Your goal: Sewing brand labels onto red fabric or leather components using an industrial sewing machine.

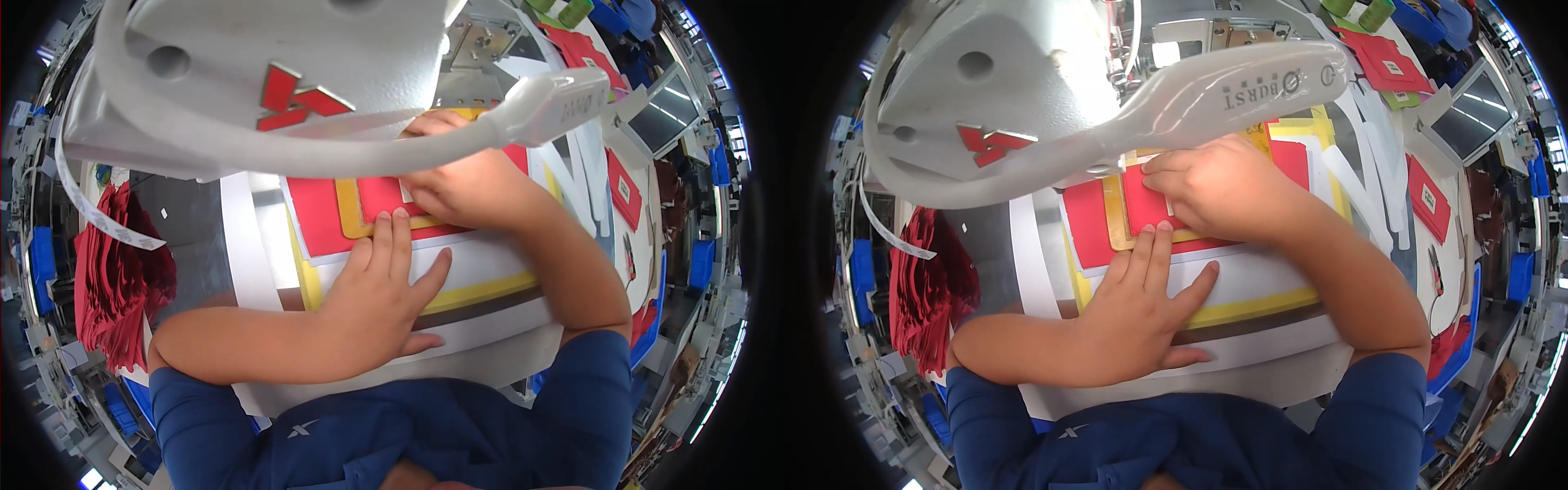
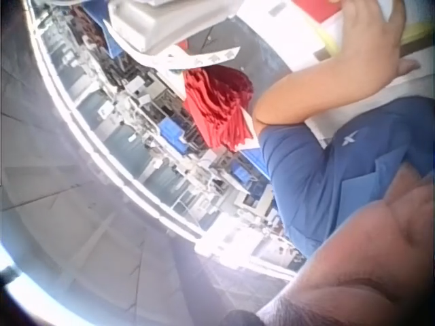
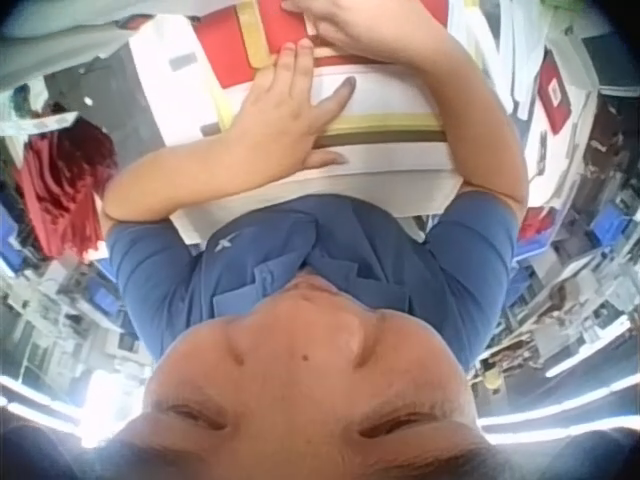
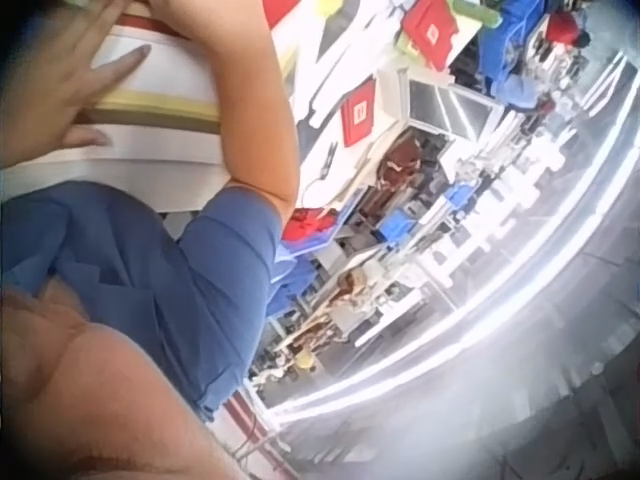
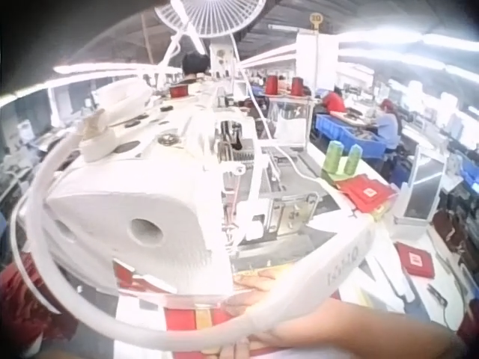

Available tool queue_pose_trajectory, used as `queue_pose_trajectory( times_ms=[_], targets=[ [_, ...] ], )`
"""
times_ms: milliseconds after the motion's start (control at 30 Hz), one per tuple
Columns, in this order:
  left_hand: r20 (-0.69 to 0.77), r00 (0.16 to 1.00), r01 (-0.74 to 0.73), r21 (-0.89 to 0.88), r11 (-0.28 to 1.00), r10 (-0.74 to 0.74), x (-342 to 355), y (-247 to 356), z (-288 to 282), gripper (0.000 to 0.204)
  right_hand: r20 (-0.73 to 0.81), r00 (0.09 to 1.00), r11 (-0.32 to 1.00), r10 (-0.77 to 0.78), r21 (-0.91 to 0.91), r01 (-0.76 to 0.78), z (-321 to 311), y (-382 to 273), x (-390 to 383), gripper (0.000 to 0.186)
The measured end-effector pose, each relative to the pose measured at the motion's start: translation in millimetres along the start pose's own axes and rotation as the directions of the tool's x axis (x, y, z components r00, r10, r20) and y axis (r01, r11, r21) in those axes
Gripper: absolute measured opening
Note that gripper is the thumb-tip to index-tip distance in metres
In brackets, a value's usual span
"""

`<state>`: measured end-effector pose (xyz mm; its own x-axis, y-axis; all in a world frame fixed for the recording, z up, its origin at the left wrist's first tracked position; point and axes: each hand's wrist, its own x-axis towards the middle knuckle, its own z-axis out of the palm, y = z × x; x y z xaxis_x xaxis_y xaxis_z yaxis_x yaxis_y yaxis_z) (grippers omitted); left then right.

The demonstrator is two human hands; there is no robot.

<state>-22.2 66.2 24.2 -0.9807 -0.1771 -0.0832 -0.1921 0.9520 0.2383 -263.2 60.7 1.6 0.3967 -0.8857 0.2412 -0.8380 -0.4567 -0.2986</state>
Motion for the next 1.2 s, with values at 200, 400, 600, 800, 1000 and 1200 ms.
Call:
queue_pose_trajectory(
  times_ms=[200, 400, 600, 800, 1000, 1200],
  targets=[
    [0.048, 0.998, 0.032, -0.022, 0.999, -0.031, 2, 1, -6, 0.1, -0.038, 0.999, 0.991, -0.009, -0.131, 0.004, -2, 0, -2, 0.031],
    [0.069, 0.997, 0.033, 0.025, 0.999, -0.035, 1, 2, -9, 0.1, -0.06, 0.998, 0.997, -0.018, -0.072, 0.014, 3, 2, -5, 0.031],
    [0.039, 0.995, 0.095, -0.054, 0.994, -0.093, 3, -16, -22, 0.095, -0.149, 0.986, 0.995, -0.068, -0.08, 0.057, 3, 2, -2, 0.023],
    [-0.095, 0.994, 0.067, 0.056, 0.996, -0.062, -12, -33, -6, 0.093, -0.106, 0.984, 0.971, -0.143, -0.209, 0.119, 6, -9, 9, 0.014],
    [-0.101, 0.994, -0.032, 0.042, 0.999, 0.036, -13, -38, -2, 0.101, -0.152, 0.969, 0.962, -0.195, -0.223, 0.159, 14, -5, 11, 0.034],
    [-0.082, 0.993, -0.083, 0.049, 0.995, 0.086, -11, -40, -6, 0.105, 0.002, 1.0, 0.961, 0.031, -0.274, -0.029, 17, -6, 17, 0.041]
  ],
)
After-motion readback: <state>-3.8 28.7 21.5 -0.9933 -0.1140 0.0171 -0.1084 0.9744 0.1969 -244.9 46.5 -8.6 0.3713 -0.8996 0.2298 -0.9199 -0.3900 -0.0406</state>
